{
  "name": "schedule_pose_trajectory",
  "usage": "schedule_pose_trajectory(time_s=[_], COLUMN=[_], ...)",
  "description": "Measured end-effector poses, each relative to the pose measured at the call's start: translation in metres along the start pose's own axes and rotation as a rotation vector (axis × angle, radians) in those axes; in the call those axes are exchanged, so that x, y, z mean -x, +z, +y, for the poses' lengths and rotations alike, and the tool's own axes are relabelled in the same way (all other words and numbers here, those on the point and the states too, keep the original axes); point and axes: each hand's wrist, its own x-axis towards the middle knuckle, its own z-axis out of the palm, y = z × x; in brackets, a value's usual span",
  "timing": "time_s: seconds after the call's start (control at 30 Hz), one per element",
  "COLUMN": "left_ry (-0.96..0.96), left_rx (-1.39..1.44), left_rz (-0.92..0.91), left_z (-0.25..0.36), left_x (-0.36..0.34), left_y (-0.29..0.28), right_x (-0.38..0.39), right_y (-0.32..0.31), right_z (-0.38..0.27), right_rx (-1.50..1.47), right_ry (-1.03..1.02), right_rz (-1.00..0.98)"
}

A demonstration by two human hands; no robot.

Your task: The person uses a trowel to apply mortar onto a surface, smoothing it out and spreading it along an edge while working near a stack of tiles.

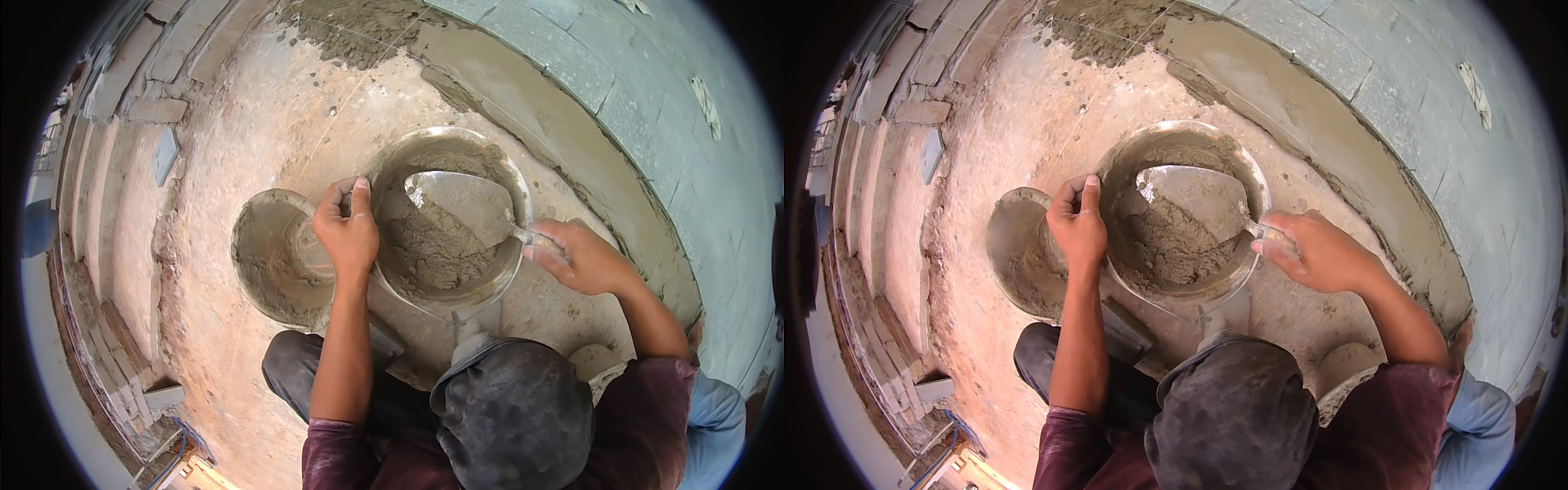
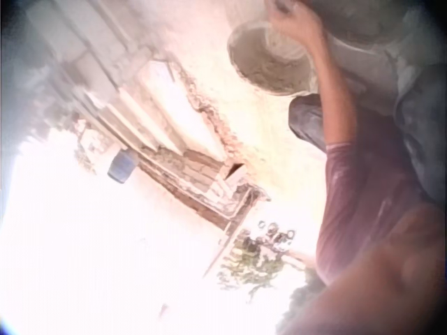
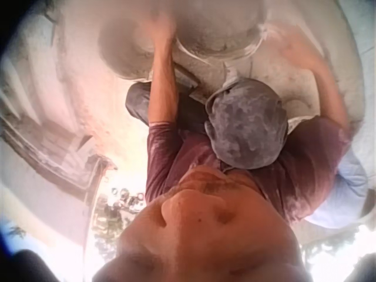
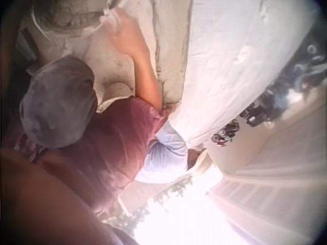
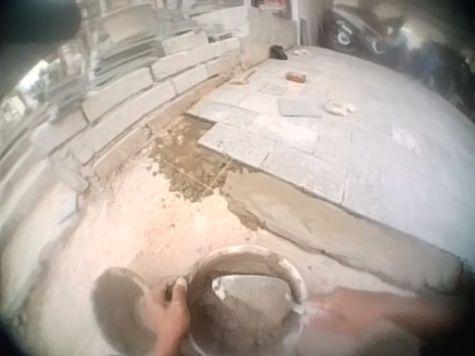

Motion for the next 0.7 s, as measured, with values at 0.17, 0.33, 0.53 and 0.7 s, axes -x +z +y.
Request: schedule_pose_trajectory(time_s=[0.17, 0.33, 0.53, 0.7], left_ry=[0.000, 0.022, 0.034, 0.082], left_rx=[0.016, 0.038, 0.065, 0.119], left_rz=[0.035, 0.038, 0.013, -0.037], left_z=[-0.004, 0.007, 0.014, 0.011], left_x=[0.010, 0.014, 0.020, 0.033], left_y=[0.000, -0.004, -0.001, 0.012], right_x=[-0.005, -0.031, -0.030, -0.003], right_y=[-0.008, 0.016, 0.032, 0.020], right_z=[-0.025, -0.049, -0.053, -0.023], right_rx=[0.279, 0.338, 0.309, 0.263], right_ry=[0.171, 0.135, 0.148, 0.041], right_rz=[-0.041, -0.114, -0.195, -0.063])
